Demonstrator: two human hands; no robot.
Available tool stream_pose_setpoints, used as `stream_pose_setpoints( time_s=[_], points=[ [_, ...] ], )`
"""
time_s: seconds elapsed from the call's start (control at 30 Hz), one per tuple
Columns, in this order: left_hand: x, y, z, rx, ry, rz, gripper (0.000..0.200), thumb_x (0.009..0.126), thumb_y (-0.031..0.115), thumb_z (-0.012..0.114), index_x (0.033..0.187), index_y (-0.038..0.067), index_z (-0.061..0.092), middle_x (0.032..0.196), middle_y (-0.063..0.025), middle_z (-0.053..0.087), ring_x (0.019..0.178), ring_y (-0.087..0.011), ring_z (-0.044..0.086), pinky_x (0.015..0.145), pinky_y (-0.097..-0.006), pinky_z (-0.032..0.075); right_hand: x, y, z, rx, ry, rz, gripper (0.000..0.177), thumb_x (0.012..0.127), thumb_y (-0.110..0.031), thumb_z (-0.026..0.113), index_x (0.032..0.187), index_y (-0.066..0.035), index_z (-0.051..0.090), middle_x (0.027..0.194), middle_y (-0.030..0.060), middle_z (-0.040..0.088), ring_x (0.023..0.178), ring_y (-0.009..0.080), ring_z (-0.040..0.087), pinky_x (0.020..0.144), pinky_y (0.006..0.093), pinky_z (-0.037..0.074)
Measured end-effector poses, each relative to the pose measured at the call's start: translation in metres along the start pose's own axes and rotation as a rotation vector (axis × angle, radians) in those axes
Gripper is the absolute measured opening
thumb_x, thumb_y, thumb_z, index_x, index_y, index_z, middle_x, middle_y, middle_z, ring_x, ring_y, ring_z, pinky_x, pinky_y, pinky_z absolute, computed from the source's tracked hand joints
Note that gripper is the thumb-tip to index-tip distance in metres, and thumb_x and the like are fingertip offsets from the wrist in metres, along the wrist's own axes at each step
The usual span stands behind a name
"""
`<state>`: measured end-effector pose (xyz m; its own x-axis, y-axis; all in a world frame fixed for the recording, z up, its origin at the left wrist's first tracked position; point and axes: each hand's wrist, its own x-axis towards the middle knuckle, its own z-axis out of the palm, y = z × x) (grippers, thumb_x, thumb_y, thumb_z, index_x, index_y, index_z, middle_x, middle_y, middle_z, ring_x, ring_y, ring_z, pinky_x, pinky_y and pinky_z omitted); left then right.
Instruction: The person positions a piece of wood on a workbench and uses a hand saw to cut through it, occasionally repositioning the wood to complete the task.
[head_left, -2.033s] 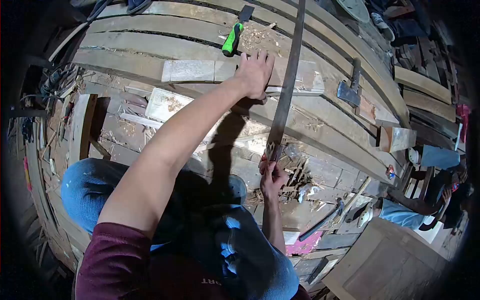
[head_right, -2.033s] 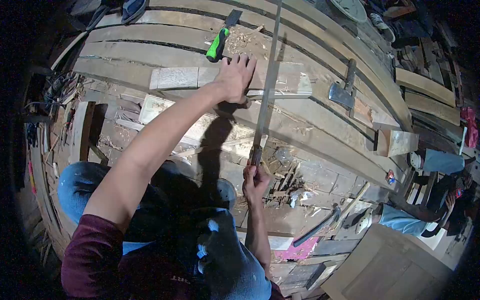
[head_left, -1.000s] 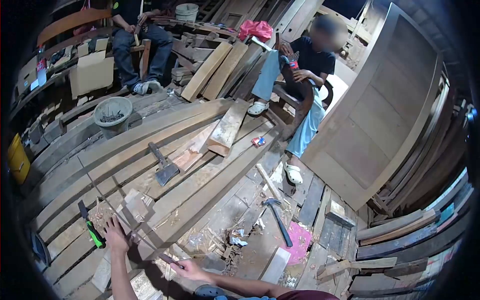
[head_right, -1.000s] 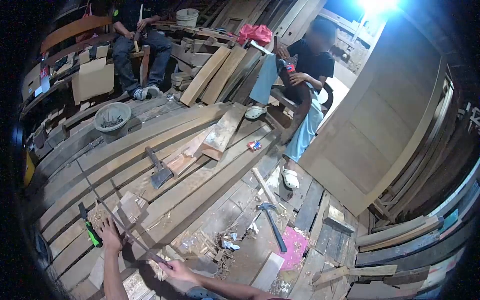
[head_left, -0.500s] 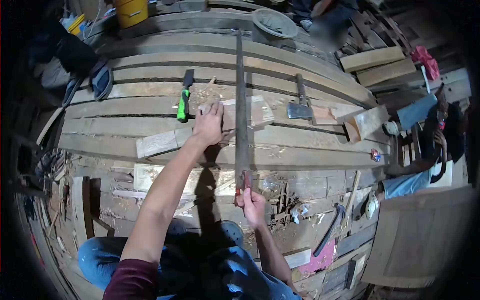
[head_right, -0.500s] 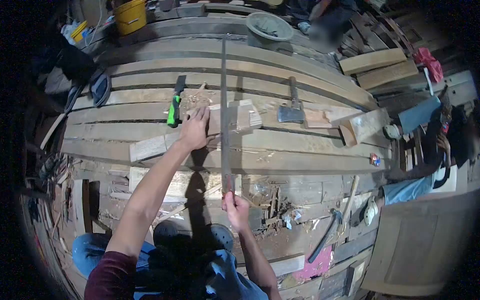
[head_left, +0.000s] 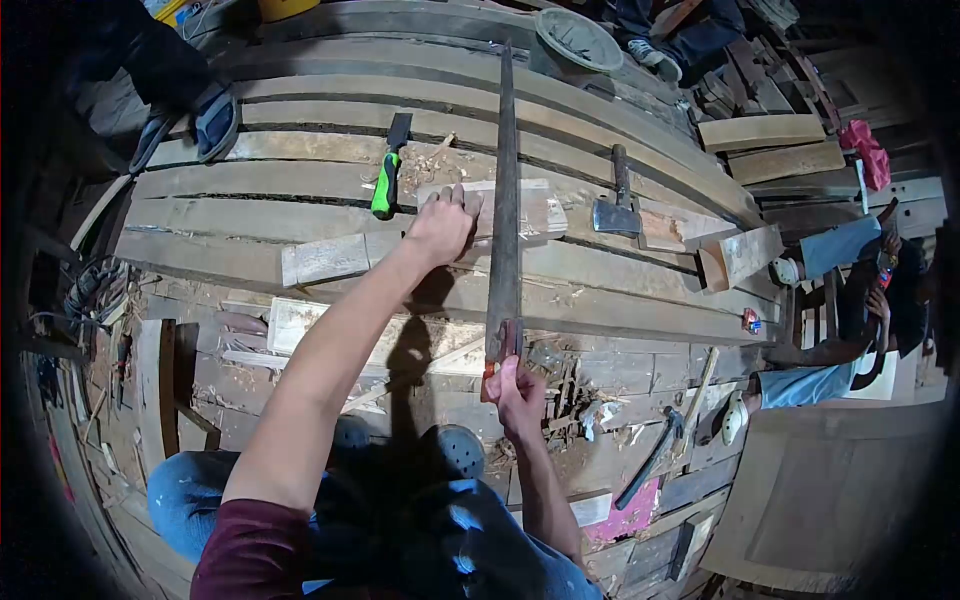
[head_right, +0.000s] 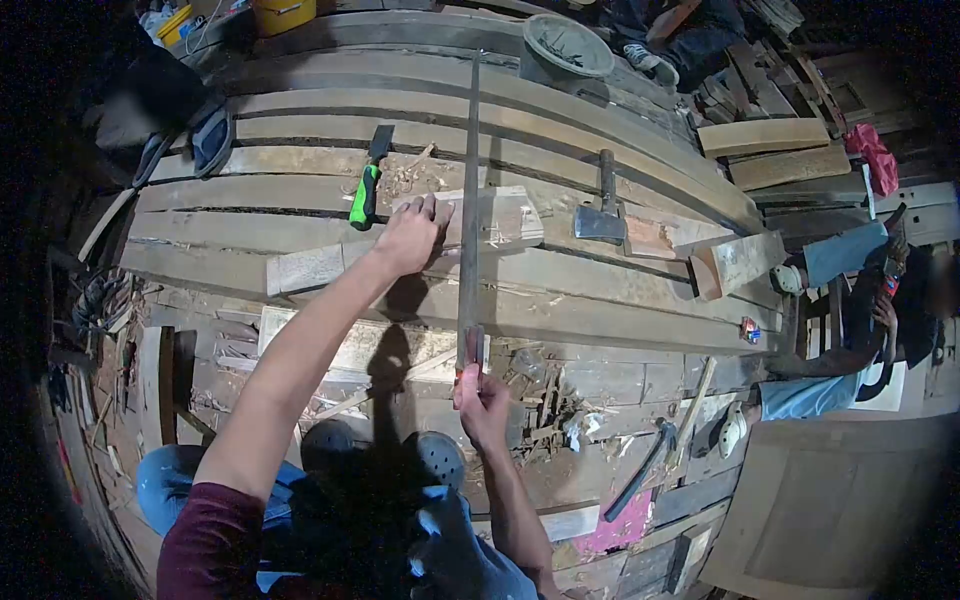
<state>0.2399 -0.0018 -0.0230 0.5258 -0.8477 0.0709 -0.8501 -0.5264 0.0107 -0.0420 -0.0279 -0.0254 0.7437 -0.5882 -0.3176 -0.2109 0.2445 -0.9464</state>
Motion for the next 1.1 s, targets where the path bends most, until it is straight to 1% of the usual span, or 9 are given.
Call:
stream_pose_setpoints(
  time_s=[0.2, 0.37, 0.57, 0.6, 0.67, 0.77, 0.8, 0.97, 1.1],
  points=[
    [-0.005, 0.0, 0.008, -0.107, 0.048, -0.066, 0.09, 0.076, 0.051, 0.068, 0.135, -0.007, 0.034, 0.126, -0.0211, 0.047, 0.118, -0.0317, 0.045, 0.099, -0.0388, 0.037, -0.001, 0.016, -0.003, -0.017, 0.018, 0.052, 0.047, 0.096, -0.039, 0.052, 0.064, -0.005, 0.055, 0.058, -0.0024, 0.051, 0.053, 0.0052, 0.045, 0.049, 0.0226, 0.034],
    [-0.004, 0.0, 0.018, -0.064, 0.105, -0.103, 0.092, 0.07, 0.04, 0.075, 0.136, -0.008, 0.032, 0.13, -0.0219, 0.044, 0.125, -0.0339, 0.039, 0.104, -0.0416, 0.031, 0.004, 0.032, -0.002, -0.099, 0.04, -0.027, 0.044, 0.097, -0.035, 0.053, 0.064, -0.005, 0.054, 0.059, -0.0053, 0.048, 0.053, 0.0032, 0.042, 0.048, 0.0221, 0.031],
    [-0.001, 0.001, 0.012, -0.174, 0.048, -0.096, 0.073, 0.075, 0.014, 0.061, 0.136, -0.008, 0.029, 0.134, -0.0249, 0.04, 0.128, -0.035, 0.037, 0.105, -0.0441, 0.031, 0.004, 0.06, -0.001, -0.142, 0.085, -0.085, 0.043, 0.095, -0.033, 0.055, 0.063, -0.004, 0.053, 0.056, -0.0066, 0.043, 0.05, 0.0037, 0.037, 0.045, 0.0245, 0.028],
    [0.003, 0.001, 0.026, -0.159, 0.083, -0.124, 0.093, 0.061, 0.016, 0.077, 0.135, -0.008, 0.027, 0.132, -0.0244, 0.039, 0.126, -0.0357, 0.038, 0.106, -0.0436, 0.03, -0.006, 0.065, -0.004, -0.181, 0.099, -0.04, 0.043, 0.095, -0.033, 0.055, 0.063, -0.003, 0.053, 0.056, -0.0059, 0.043, 0.05, 0.0043, 0.038, 0.045, 0.0251, 0.029],
    [0.002, 0.004, 0.026, -0.202, 0.106, -0.159, 0.091, 0.06, 0.013, 0.076, 0.134, -0.008, 0.028, 0.13, -0.0245, 0.04, 0.125, -0.0359, 0.039, 0.106, -0.0435, 0.03, -0.037, 0.073, -0.016, -0.261, 0.131, 0.032, 0.043, 0.095, -0.031, 0.056, 0.063, -0.002, 0.052, 0.055, -0.0043, 0.044, 0.05, 0.0054, 0.039, 0.046, 0.0261, 0.03],
    [0.002, 0.004, 0.012, -0.173, -0.003, -0.165, 0.075, 0.072, 0.012, 0.063, 0.136, -0.008, 0.03, 0.132, -0.0232, 0.042, 0.128, -0.0342, 0.038, 0.107, -0.0441, 0.031, -0.114, 0.103, -0.066, -0.388, 0.056, 0.054, 0.038, 0.094, -0.026, 0.054, 0.067, 0.0, 0.054, 0.056, -0.0014, 0.045, 0.053, 0.0061, 0.042, 0.047, 0.0263, 0.033],
    [0.003, 0.004, 0.006, -0.171, -0.02, -0.16, 0.077, 0.071, 0.014, 0.065, 0.136, -0.008, 0.03, 0.132, -0.0229, 0.042, 0.128, -0.0341, 0.038, 0.107, -0.044, 0.031, -0.142, 0.107, -0.084, -0.378, 0.061, 0.241, 0.034, 0.094, -0.025, 0.055, 0.071, 0.001, 0.056, 0.058, -0.0014, 0.047, 0.053, 0.0065, 0.042, 0.047, 0.0257, 0.034],
    [0.0, 0.002, 0.009, -0.185, -0.003, -0.123, 0.091, 0.064, 0.021, 0.077, 0.136, -0.008, 0.03, 0.131, -0.0217, 0.042, 0.128, -0.034, 0.038, 0.107, -0.044, 0.031, -0.23, 0.103, -0.125, -0.348, 0.201, 0.46, 0.033, 0.093, -0.025, 0.056, 0.074, 0.001, 0.057, 0.059, -0.0016, 0.048, 0.052, 0.0072, 0.042, 0.047, 0.0254, 0.033],
    [-0.002, 0.001, 0.01, -0.237, 0.063, -0.116, 0.088, 0.074, 0.036, 0.073, 0.136, -0.008, 0.029, 0.133, -0.0241, 0.042, 0.127, -0.0345, 0.039, 0.107, -0.0445, 0.032, -0.239, 0.084, -0.129, -0.368, 0.267, 0.273, 0.033, 0.093, -0.026, 0.056, 0.074, 0.001, 0.057, 0.059, -0.0016, 0.048, 0.052, 0.0071, 0.041, 0.047, 0.0251, 0.033]
  ],
)
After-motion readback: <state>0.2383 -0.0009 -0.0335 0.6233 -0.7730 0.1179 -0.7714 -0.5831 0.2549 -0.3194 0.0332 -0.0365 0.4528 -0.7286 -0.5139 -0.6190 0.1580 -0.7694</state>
